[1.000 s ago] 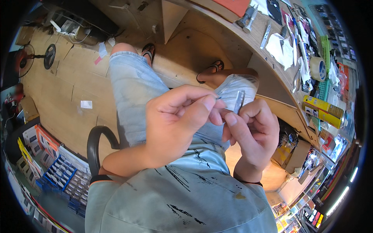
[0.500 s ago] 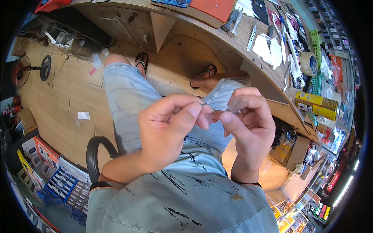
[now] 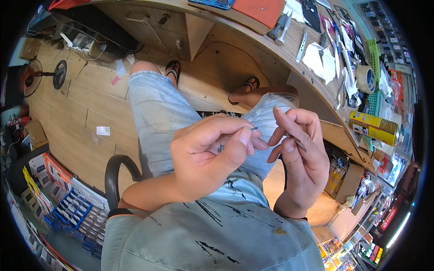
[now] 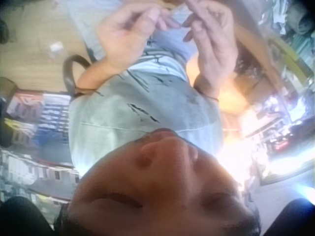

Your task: The person works on a blue phone chassis, using a metal tool to pry and remove a small internal component. The person then handles a small metal blade, peeling off a protective film from its surface.

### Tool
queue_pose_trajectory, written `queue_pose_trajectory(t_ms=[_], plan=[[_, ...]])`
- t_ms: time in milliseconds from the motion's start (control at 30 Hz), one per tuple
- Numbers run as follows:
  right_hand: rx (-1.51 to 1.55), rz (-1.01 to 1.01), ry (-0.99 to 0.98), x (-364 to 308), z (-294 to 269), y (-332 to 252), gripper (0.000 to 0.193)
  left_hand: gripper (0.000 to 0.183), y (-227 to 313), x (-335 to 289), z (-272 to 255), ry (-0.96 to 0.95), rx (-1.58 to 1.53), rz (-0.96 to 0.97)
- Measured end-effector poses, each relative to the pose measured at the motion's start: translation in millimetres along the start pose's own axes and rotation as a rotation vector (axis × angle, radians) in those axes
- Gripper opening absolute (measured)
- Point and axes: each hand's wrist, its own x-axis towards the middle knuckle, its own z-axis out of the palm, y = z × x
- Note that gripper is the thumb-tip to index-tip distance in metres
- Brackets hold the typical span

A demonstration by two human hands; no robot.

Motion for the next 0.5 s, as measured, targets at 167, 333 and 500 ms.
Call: queue_pose_trajectory(t_ms=[167, 333, 500], plan=[[0.048, 0.035, -0.017, -3.4, -12.7, 3.1, 0.037, 0.018, -2.4, -0.9, 1.4, 0.008, -0.009, 0.035], [0.238, 0.173, 0.145, -4.6, -3.9, -3.1, 0.025, 0.018, -0.6, -0.6, -3.3, -0.040, 0.073, 0.061], [0.122, 0.037, -0.056, -1.8, -11.4, 1.0, 0.021, 0.018, 2.6, -1.1, -5.7, -0.065, 0.152, 0.083]])
